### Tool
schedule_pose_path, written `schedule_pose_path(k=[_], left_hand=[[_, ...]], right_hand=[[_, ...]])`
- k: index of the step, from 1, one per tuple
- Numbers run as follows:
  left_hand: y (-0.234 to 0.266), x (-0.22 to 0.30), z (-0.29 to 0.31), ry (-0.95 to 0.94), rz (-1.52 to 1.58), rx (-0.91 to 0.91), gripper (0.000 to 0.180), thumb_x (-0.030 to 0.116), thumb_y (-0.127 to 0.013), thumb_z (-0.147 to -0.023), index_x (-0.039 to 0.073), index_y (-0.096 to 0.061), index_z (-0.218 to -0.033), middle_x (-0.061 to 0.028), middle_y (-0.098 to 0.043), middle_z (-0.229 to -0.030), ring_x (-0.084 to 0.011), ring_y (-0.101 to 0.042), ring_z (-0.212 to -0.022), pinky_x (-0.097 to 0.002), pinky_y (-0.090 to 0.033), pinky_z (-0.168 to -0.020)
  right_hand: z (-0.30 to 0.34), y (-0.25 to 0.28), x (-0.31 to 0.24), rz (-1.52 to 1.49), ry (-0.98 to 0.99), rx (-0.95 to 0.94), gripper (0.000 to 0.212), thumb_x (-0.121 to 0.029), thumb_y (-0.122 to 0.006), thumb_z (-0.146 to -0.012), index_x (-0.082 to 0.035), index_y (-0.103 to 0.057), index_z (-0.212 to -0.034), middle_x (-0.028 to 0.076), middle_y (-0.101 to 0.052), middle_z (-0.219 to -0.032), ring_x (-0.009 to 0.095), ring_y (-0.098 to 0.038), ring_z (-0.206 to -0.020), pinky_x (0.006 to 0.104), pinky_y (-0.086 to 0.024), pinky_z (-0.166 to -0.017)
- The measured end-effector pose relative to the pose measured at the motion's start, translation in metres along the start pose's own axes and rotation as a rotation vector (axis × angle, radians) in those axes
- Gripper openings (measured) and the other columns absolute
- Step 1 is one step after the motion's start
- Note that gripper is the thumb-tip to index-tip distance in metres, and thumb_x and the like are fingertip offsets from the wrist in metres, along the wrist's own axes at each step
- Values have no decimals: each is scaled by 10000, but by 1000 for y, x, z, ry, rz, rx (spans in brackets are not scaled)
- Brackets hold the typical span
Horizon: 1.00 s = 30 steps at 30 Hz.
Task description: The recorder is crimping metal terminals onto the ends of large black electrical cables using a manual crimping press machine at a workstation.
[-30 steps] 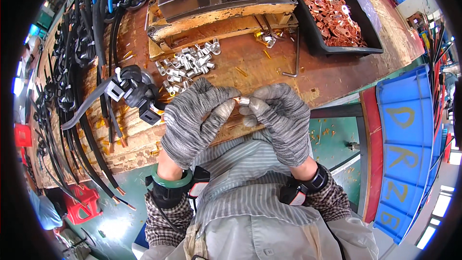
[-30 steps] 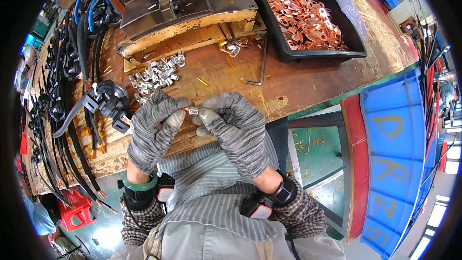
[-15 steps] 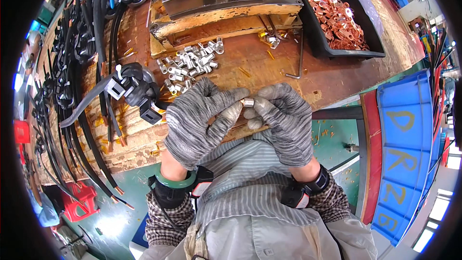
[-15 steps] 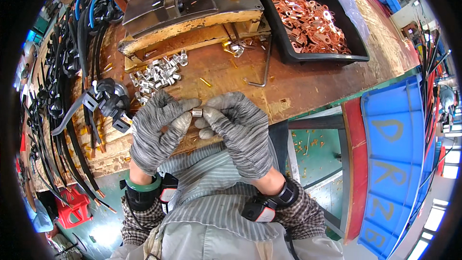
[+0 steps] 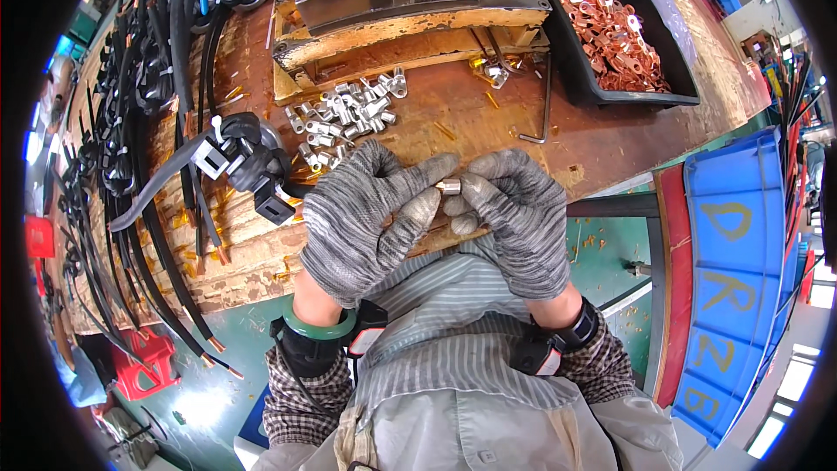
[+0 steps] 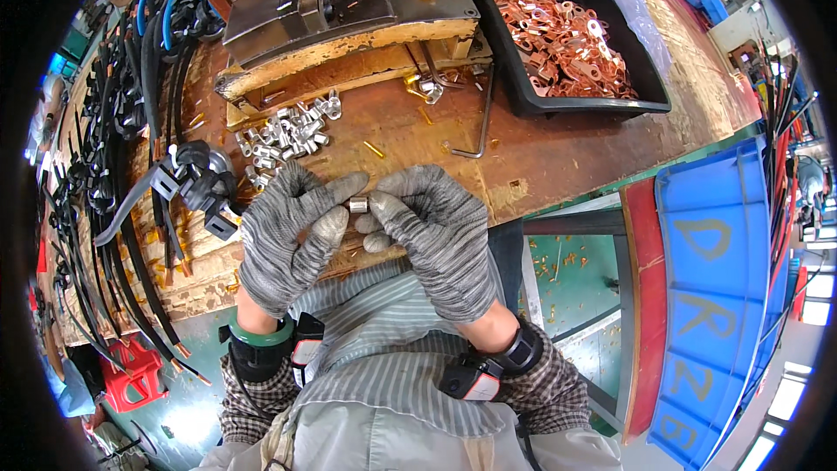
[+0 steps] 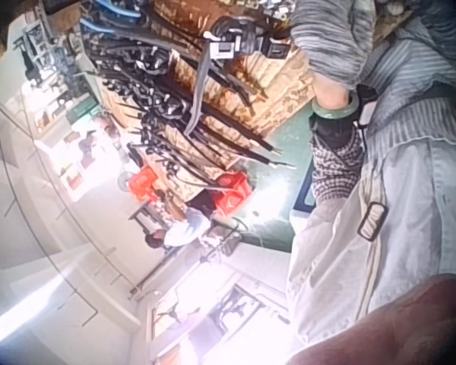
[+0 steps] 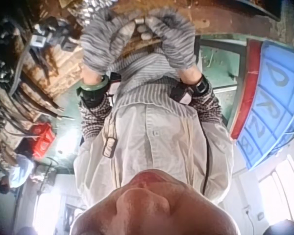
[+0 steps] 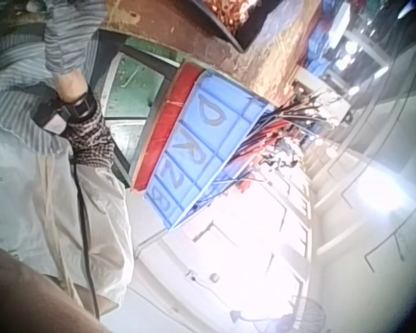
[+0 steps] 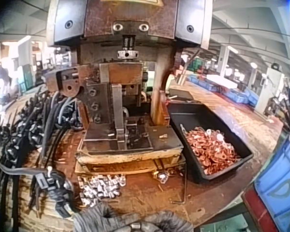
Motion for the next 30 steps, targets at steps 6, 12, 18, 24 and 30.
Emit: schedule_pose_path(k=[6,12,18,24,30], left_hand=[[2,3,0,79,104,-3,286,235,-576,-811,105,-650,-1056,-103,-486,-708,-247,-508,-641,-340,-420,-585],[1,3,1,142,107,-27,265,189,-596,-795,86,-657,-1031,-89,-492,-724,-222,-503,-670,-317,-417,-606],[-1,4,-2,97,93,24,260,166,-606,-770,91,-664,-1013,-112,-490,-687,-259,-512,-628,-356,-421,-571],[0,2,-1,106,60,-17,269,87,-553,-771,56,-643,-1023,-103,-510,-760,-228,-519,-700,-314,-426,-638],[9,7,1,127,77,-36,276,109,-562,-763,46,-632,-1022,-116,-527,-821,-243,-527,-766,-319,-428,-702]], right_hand=[[1,0,-3,-5,-30,-16,124,-28,-575,-842,3,-541,-957,103,-621,-855,167,-638,-756,257,-557,-629],[0,1,-3,5,-30,-27,127,-25,-573,-841,7,-541,-959,101,-620,-847,166,-639,-758,255,-558,-627],[2,0,0,144,104,2,116,-46,-583,-843,1,-557,-946,88,-626,-845,139,-625,-727,226,-527,-620],[3,-3,4,597,463,44,145,-118,-653,-793,-51,-623,-918,60,-646,-795,117,-608,-666,246,-484,-621],[1,-2,-5,723,389,-118,178,-151,-639,-807,-49,-627,-952,86,-649,-814,180,-628,-686,269,-488,-623]])
Point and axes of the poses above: each hand's wrist, its own z-axis away from the middle knuckle, its own y-axis out of the back of the hand, x = y × z, the point moved 2 cm from there along -z, towards the middle knuckle
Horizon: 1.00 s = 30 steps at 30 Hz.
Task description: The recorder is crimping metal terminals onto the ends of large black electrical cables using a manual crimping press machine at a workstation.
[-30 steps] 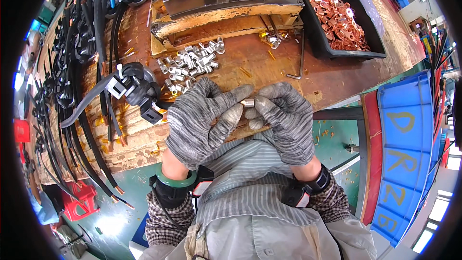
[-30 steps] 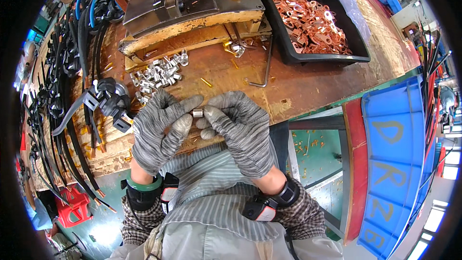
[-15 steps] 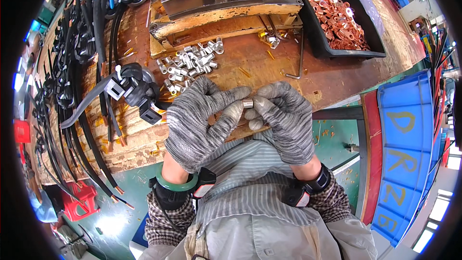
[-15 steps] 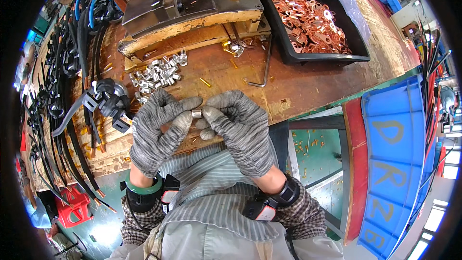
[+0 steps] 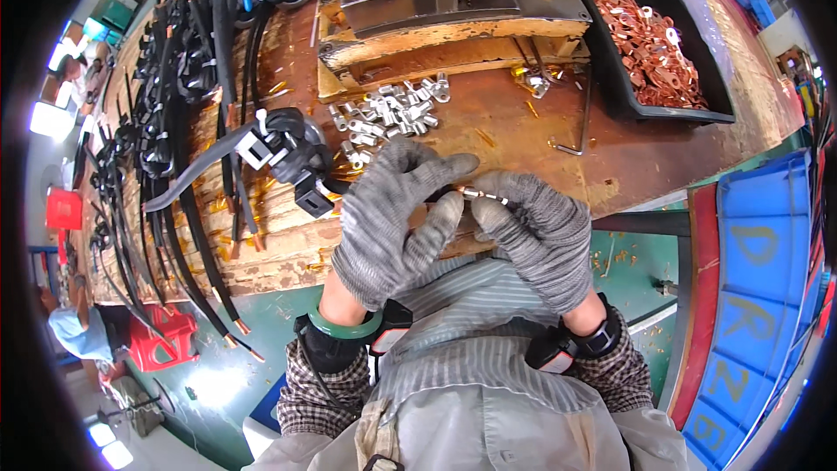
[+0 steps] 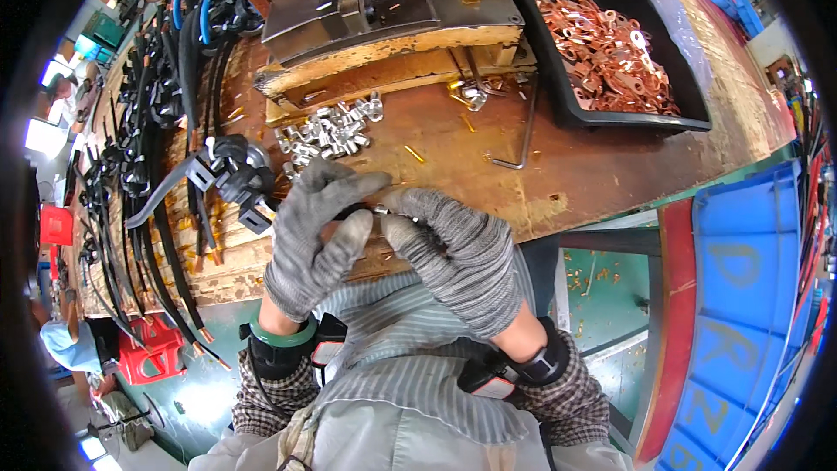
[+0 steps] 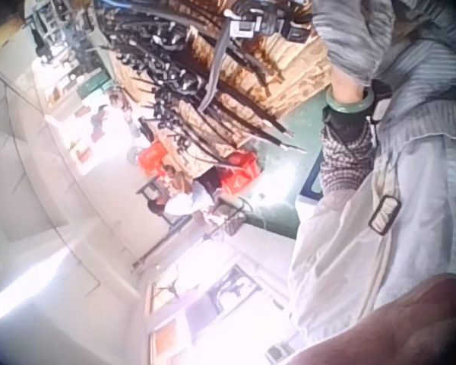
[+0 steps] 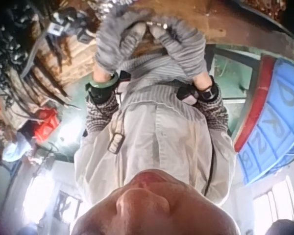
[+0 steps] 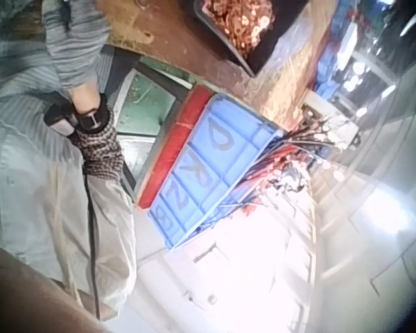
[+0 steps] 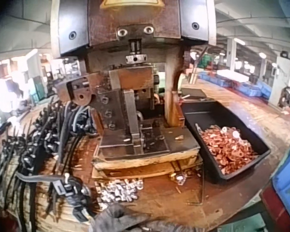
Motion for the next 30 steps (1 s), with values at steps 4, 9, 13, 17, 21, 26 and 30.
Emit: schedule_pose_path(k=[4,9,13,17,21,26,30], left_hand=[[29,-6,25,-23,-163,658,165,82,-637,-734,29,-585,-881,-79,-569,-844,-198,-539,-808,-293,-430,-718],[73,-58,35,339,105,714,346,245,-629,-840,1,-541,-1068,-43,-579,-984,-115,-532,-877,-264,-441,-798],[67,-75,28,445,307,547,378,172,-697,-782,21,-533,-1087,-38,-595,-973,-117,-550,-861,-247,-452,-785],[61,-77,22,515,248,468,424,100,-749,-708,34,-544,-1074,-26,-609,-922,-98,-563,-779,-231,-484,-684],[54,-62,27,495,281,537,419,84,-756,-687,30,-553,-1050,-9,-594,-890,-75,-545,-758,-202,-462,-660],[58,-13,6,39,496,682,603,110,-756,-657,48,-461,-1179,-12,-527,-994,-84,-536,-827,-218,-436,-773],[85,4,-16,-241,566,621,693,288,-744,-700,131,-373,-1263,-128,-377,-1315,-315,-424,-1179,-444,-430,-931]], right_hand=[[-4,3,6,-136,-77,-60,174,-149,-631,-812,-41,-636,-949,105,-645,-826,205,-630,-712,273,-486,-647],[-6,2,14,-189,-127,-112,180,-161,-620,-815,-39,-646,-944,109,-639,-828,229,-621,-728,278,-481,-660],[-7,5,12,-82,9,-130,173,-161,-612,-815,-47,-645,-941,116,-643,-848,258,-625,-756,306,-489,-679],[-7,4,11,0,87,-101,151,-144,-608,-810,-54,-634,-927,124,-644,-864,281,-623,-774,337,-494,-699],[-8,5,11,4,176,-58,150,-135,-608,-811,-47,-623,-932,115,-646,-848,262,-628,-754,318,-497,-681],[-10,21,2,-284,-51,-63,151,-133,-594,-840,-23,-607,-943,81,-641,-801,123,-622,-660,251,-497,-602],[-59,39,-43,-748,-58,2,151,-63,-568,-856,12,-586,-986,73,-628,-809,118,-610,-690,227,-525,-625]])
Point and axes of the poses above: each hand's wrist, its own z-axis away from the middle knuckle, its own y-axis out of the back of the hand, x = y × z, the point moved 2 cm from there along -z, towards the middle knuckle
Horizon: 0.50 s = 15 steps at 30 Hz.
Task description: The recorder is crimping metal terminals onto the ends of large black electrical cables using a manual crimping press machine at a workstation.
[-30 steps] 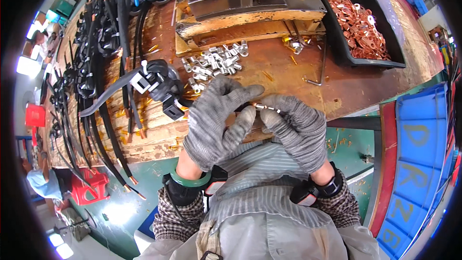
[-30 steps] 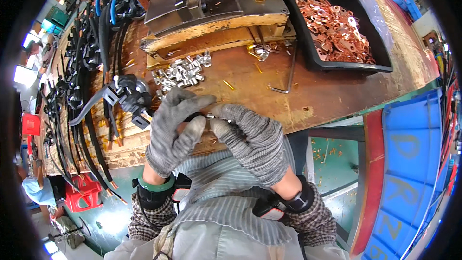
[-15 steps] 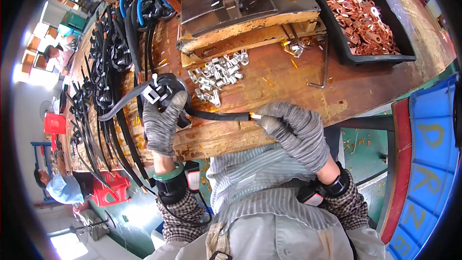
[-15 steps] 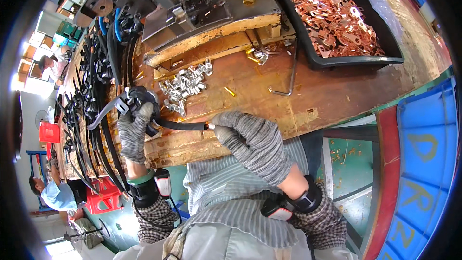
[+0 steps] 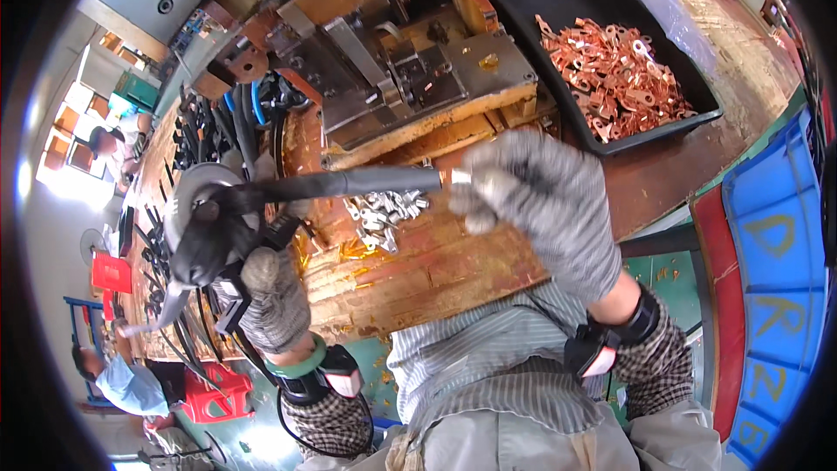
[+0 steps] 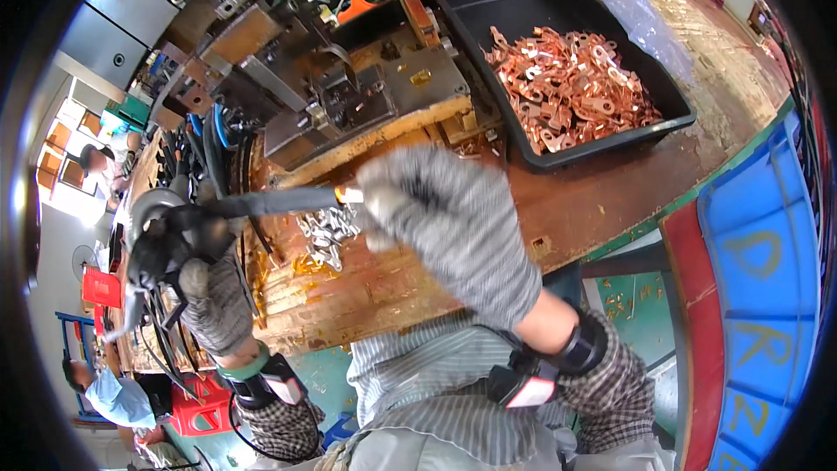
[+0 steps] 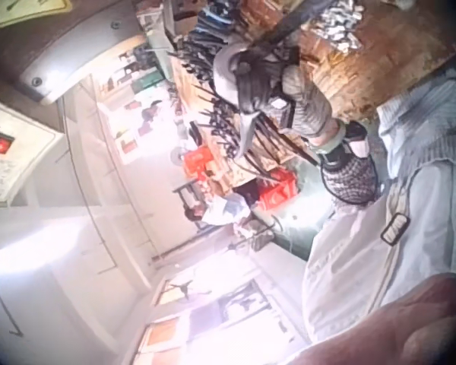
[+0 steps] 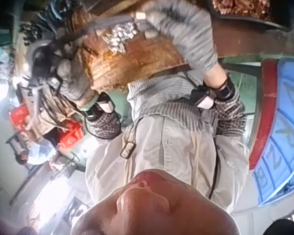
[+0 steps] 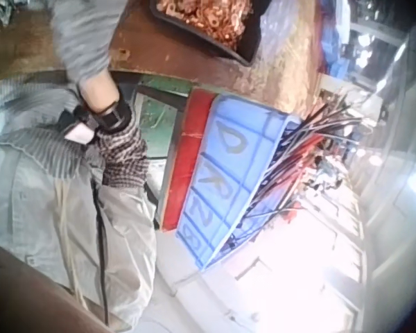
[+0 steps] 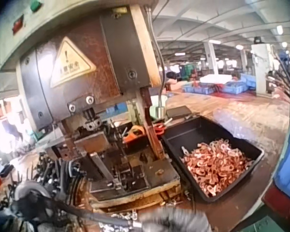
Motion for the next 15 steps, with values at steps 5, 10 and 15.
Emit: schedule_pose_path(k=[5,10,15], left_hand=[[-11,-10,-33,-94,-20,-1,545,300,-638,-816,14,-373,-1196,-129,-471,-1182,-235,-540,-1010,-326,-519,-760],[21,-34,-31,-257,-699,120,547,381,-687,-762,24,-471,-1117,-80,-525,-1039,-159,-556,-847,-278,-488,-722],[34,-39,-43,-145,-524,25,508,310,-689,-770,52,-471,-1148,-73,-534,-1062,-167,-574,-848,-284,-500,-735]], right_hand=[[-57,2,-17,165,109,-47,131,-73,-644,-799,14,-633,-897,48,-621,-768,72,-572,-645,198,-483,-553],[-92,1,-5,246,-41,-158,144,-63,-657,-784,6,-631,-908,55,-622,-785,95,-594,-666,213,-509,-561],[-112,8,-5,87,-160,-264,154,-22,-646,-777,21,-615,-921,101,-641,-791,160,-632,-675,271,-560,-622]])
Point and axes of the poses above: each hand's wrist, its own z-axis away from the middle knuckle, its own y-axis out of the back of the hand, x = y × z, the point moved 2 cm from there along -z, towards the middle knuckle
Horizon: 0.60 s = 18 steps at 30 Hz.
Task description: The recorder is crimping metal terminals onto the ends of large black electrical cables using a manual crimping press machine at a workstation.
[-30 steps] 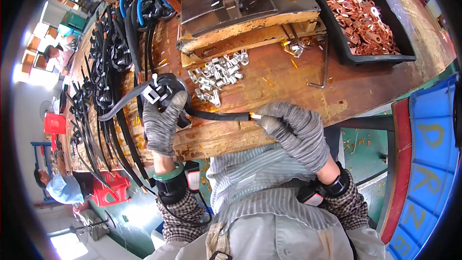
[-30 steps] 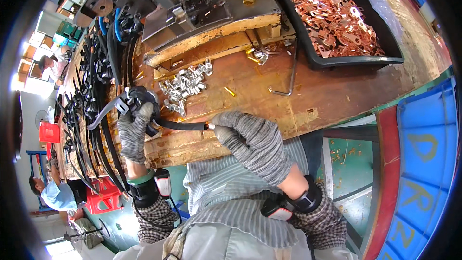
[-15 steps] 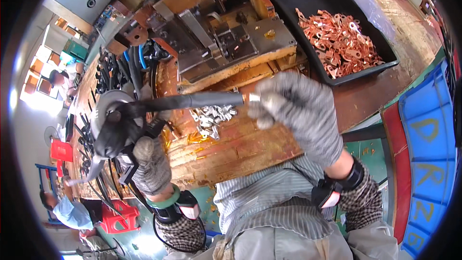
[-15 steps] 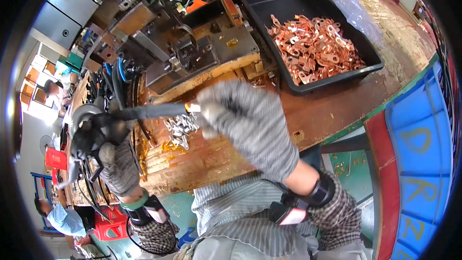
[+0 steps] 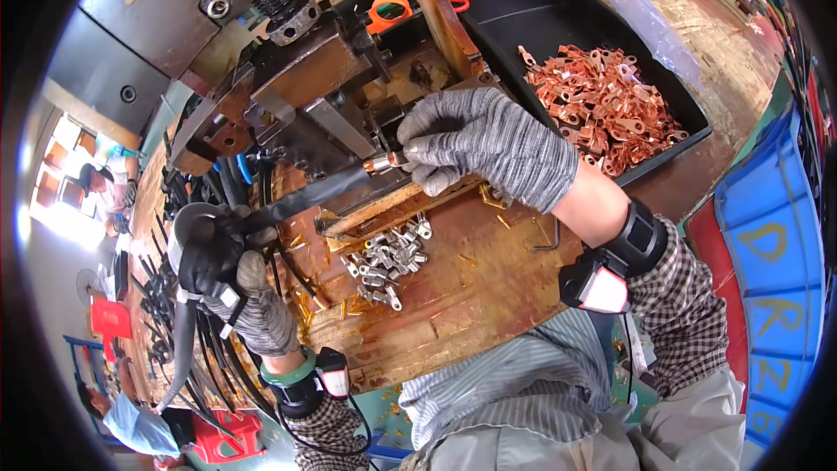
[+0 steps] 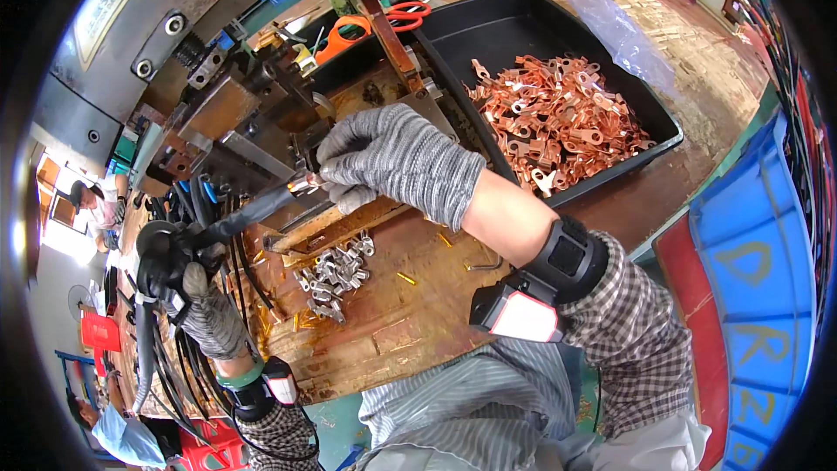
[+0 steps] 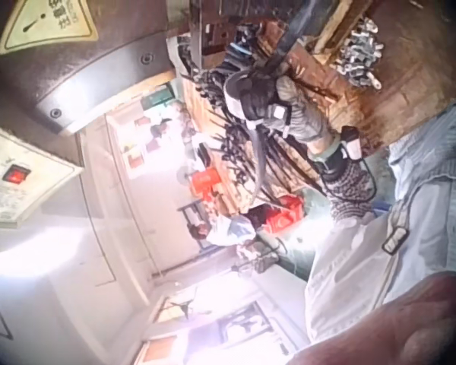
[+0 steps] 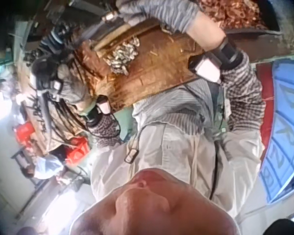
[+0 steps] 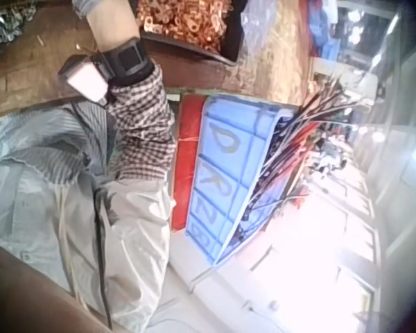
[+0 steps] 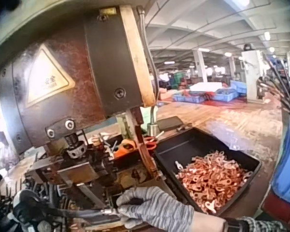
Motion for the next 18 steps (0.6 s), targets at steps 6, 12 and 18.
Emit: schedule_pose_path(k=[6,12,18], left_hand=[[-20,11,-9,43,-1,91,508,443,-641,-781,10,-533,-1025,-109,-553,-950,-188,-586,-800,-273,-513,-646],[-20,9,-5,199,74,97,510,373,-670,-777,39,-475,-1110,-53,-512,-1026,-146,-525,-841,-252,-469,-688],[-19,12,2,184,28,196,455,240,-666,-800,22,-481,-1154,-69,-536,-1035,-173,-552,-869,-260,-457,-776]], right_hand=[[-15,3,-2,-9,-45,-53,155,-22,-663,-756,47,-610,-885,136,-640,-769,181,-644,-658,265,-567,-603],[-24,3,1,36,-15,-38,130,-26,-638,-770,54,-610,-868,134,-632,-729,176,-638,-615,251,-560,-562],[-24,-2,-3,253,180,-1,113,-26,-600,-777,68,-600,-839,130,-625,-688,166,-627,-560,250,-538,-513]])
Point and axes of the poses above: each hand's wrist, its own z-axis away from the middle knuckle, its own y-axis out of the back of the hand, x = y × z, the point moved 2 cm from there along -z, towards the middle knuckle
